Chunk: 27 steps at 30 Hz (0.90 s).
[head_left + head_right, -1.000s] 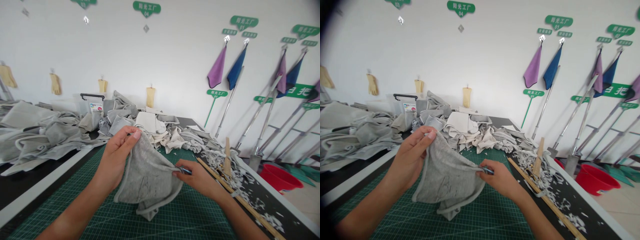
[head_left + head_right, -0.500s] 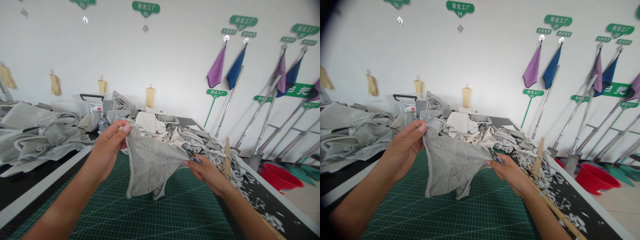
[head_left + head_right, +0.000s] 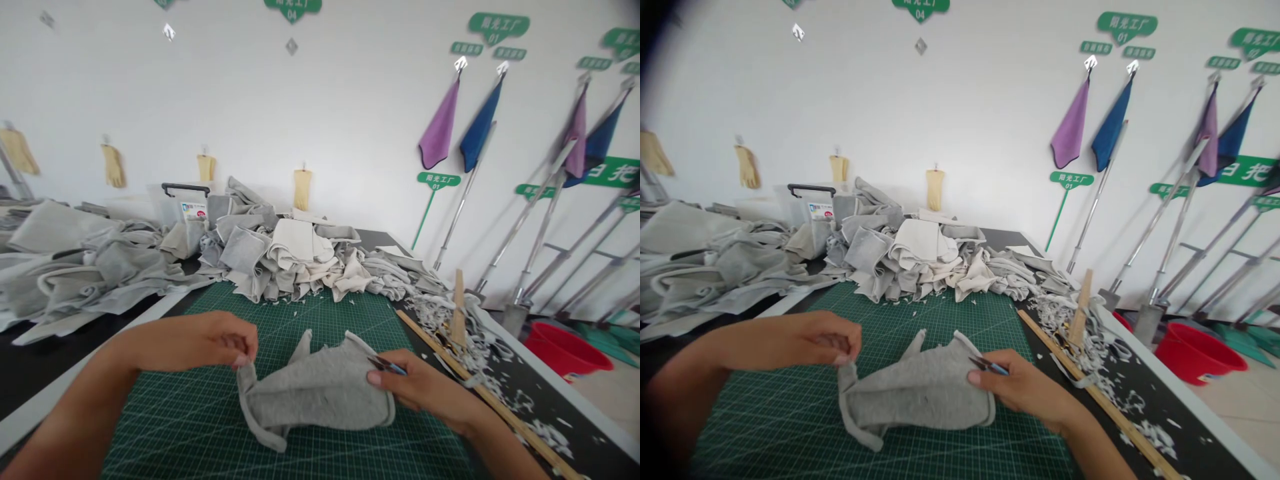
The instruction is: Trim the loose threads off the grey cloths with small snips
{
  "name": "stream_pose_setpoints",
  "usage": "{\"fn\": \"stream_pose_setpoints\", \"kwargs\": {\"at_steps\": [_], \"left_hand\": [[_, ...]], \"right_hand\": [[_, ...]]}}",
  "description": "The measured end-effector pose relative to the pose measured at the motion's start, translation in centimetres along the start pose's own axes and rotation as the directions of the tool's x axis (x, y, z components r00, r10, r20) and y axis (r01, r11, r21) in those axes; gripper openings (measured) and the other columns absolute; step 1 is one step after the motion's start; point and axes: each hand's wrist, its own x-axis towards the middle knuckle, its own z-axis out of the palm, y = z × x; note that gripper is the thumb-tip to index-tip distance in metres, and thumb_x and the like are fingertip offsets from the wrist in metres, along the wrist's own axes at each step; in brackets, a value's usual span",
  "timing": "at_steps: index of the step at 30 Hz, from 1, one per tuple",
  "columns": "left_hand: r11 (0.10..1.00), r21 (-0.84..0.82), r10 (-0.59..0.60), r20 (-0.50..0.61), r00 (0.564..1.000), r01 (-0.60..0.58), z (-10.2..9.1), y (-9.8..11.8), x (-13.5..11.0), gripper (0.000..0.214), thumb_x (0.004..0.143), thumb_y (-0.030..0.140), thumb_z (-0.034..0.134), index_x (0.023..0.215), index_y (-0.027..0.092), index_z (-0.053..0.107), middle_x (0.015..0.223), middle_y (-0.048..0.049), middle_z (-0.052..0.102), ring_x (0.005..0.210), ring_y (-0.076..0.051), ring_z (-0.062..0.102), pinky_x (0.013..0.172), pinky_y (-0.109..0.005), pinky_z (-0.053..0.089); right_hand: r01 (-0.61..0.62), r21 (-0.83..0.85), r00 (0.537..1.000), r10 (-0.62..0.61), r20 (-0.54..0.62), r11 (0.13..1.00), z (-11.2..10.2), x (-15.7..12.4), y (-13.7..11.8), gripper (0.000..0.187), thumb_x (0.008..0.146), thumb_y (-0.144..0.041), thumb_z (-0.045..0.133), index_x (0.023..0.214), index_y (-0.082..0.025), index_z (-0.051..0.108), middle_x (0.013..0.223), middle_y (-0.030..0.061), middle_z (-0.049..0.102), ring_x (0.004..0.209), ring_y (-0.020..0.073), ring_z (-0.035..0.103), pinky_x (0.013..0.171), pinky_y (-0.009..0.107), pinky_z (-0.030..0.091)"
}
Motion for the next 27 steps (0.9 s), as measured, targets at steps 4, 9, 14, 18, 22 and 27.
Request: {"fn": "stream_pose_setpoints", "kwargs": {"at_steps": [4, 9, 14, 18, 22, 27], "left_hand": [[0.994, 0.072, 0.092, -0.197, 0.976, -0.079, 2.5, -0.7, 3.4, 0.023, 0.089, 0.04, 0.06, 0.1, 0.027, 0.075, 0.098, -0.0044, 0.074, 0.092, -0.023, 0.067, 0.081, -0.027, 0.05], [0.981, -0.007, 0.187, -0.185, 0.965, -0.192, 6.0, -0.4, 7.3, 0.053, 0.09, 0.045, 0.062, 0.141, 0.031, 0.053, 0.136, -0.0088, 0.063, 0.121, -0.025, 0.06, 0.097, -0.032, 0.048], [0.934, 0.067, 0.355, -0.265, 0.897, -0.35, 7.9, 0.3, 9.1, 0.029, 0.093, 0.039, 0.06, 0.118, 0.028, 0.069, 0.128, -0.0043, 0.066, 0.12, -0.023, 0.058, 0.105, -0.032, 0.04], [0.942, 0.009, 0.322, -0.312, 0.894, -0.336, 8.3, -0.1, 9.5, 0.029, 0.097, 0.043, 0.053, 0.096, 0.02, 0.07, 0.095, -0.0027, 0.068, 0.091, -0.019, 0.06, 0.082, -0.026, 0.045], [0.946, -0.053, 0.28, -0.356, 0.892, -0.319, 8.3, -0.8, 9.7, 0.037, 0.099, 0.046, 0.047, 0.083, 0.016, 0.063, 0.078, 0.0004, 0.057, 0.078, -0.015, 0.051, 0.072, -0.024, 0.04], [0.955, -0.083, 0.219, -0.449, 0.866, -0.284, 8.0, -1.1, 9.9, 0.046, 0.1, 0.049, 0.041, 0.07, 0.016, 0.05, 0.069, 0.0026, 0.046, 0.069, -0.013, 0.041, 0.065, -0.024, 0.035]], "right_hand": [[0.186, -0.241, 0.979, -0.201, -0.042, 0.953, 1.9, 1.2, -1.2, 0.037, 0.095, -0.048, 0.059, 0.078, -0.015, 0.063, 0.074, -0.0016, 0.047, 0.073, 0.0126, 0.041, 0.065, 0.022, 0.032], [0.198, -0.345, 0.97, -0.233, -0.064, 0.918, 3.4, 1.5, -2.1, 0.039, 0.098, -0.046, 0.055, 0.072, -0.017, 0.049, 0.071, -0.003, 0.04, 0.069, 0.0117, 0.038, 0.061, 0.022, 0.029], [0.215, -0.317, 0.966, -0.249, -0.07, 0.924, 3.7, 1.7, -1.5, 0.041, 0.098, -0.046, 0.055, 0.071, -0.018, 0.043, 0.07, -0.0034, 0.037, 0.068, 0.0109, 0.036, 0.059, 0.022, 0.029], [0.211, -0.305, 0.959, -0.257, -0.121, 0.929, 3.8, 1.9, -1.2, 0.032, 0.099, -0.047, 0.055, 0.085, -0.018, 0.059, 0.078, -0.0024, 0.049, 0.073, 0.0124, 0.045, 0.063, 0.022, 0.035], [0.223, -0.254, 0.954, -0.264, -0.139, 0.941, 3.6, 1.9, -1.5, 0.029, 0.098, -0.047, 0.057, 0.108, -0.022, 0.065, 0.093, 0.0, 0.061, 0.083, 0.0151, 0.054, 0.072, 0.023, 0.041], [0.274, -0.254, 0.934, -0.32, -0.162, 0.928, 2.7, 2.2, -1.4, 0.029, 0.098, -0.046, 0.057, 0.102, -0.02, 0.069, 0.094, 0.0012, 0.063, 0.089, 0.017, 0.057, 0.08, 0.024, 0.043]]}}
